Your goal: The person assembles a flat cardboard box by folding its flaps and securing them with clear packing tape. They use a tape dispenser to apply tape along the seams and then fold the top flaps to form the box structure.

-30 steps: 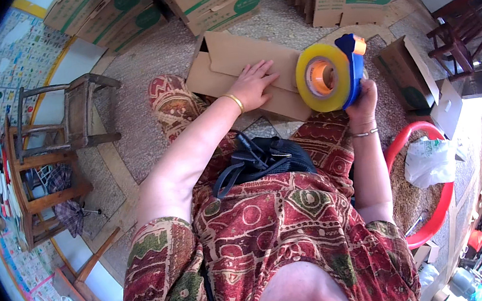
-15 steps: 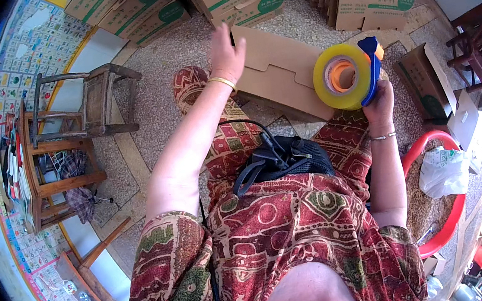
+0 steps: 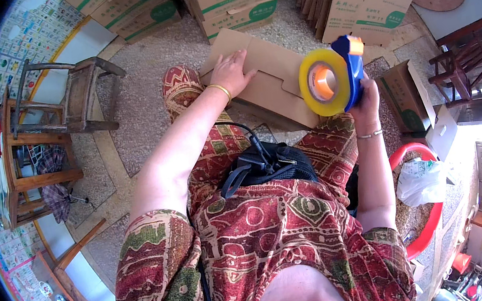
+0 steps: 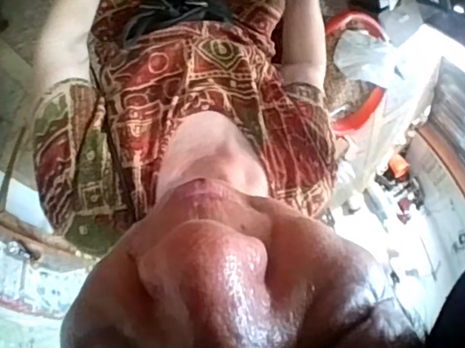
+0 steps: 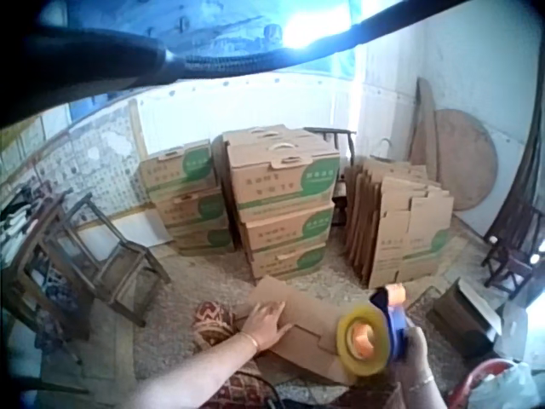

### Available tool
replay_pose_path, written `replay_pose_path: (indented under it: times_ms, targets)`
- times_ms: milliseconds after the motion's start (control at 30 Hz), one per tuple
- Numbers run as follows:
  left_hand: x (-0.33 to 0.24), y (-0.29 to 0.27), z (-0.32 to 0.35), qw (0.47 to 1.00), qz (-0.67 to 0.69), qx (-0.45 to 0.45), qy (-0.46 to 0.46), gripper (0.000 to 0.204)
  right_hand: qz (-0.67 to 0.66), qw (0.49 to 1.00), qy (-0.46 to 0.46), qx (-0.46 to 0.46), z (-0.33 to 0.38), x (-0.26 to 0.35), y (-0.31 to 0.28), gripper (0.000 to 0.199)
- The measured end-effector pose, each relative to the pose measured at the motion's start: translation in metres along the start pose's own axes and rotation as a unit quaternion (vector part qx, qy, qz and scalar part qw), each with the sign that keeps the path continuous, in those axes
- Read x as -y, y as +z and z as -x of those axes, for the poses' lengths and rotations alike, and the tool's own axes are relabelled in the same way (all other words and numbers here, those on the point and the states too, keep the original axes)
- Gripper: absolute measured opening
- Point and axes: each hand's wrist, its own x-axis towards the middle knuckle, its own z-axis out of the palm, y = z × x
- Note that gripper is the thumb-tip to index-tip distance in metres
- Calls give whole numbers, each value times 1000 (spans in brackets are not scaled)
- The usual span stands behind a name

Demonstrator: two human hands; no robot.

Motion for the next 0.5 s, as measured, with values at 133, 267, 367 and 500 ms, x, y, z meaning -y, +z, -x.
replay_pose_path:
  times_ms: [133, 267, 367, 500]
  targets:
    - [0, 5, 10, 999, -34, -3, 22, 62, 122, 990, 7, 67, -24, 14, 42, 64]
    - [-3, 1, 8, 997, -56, 52, 26, 62, 246, 955, 49, 155, -67, 13, 60, 68]
    - [-5, 1, 14, 998, -48, 28, 24, 59, 347, 912, 104, 191, -87, 6, 87, 67]
    - [5, -1, 12, 997, 53, -37, 45, 38, 387, 883, 158, 213, -95, -16, 101, 67]
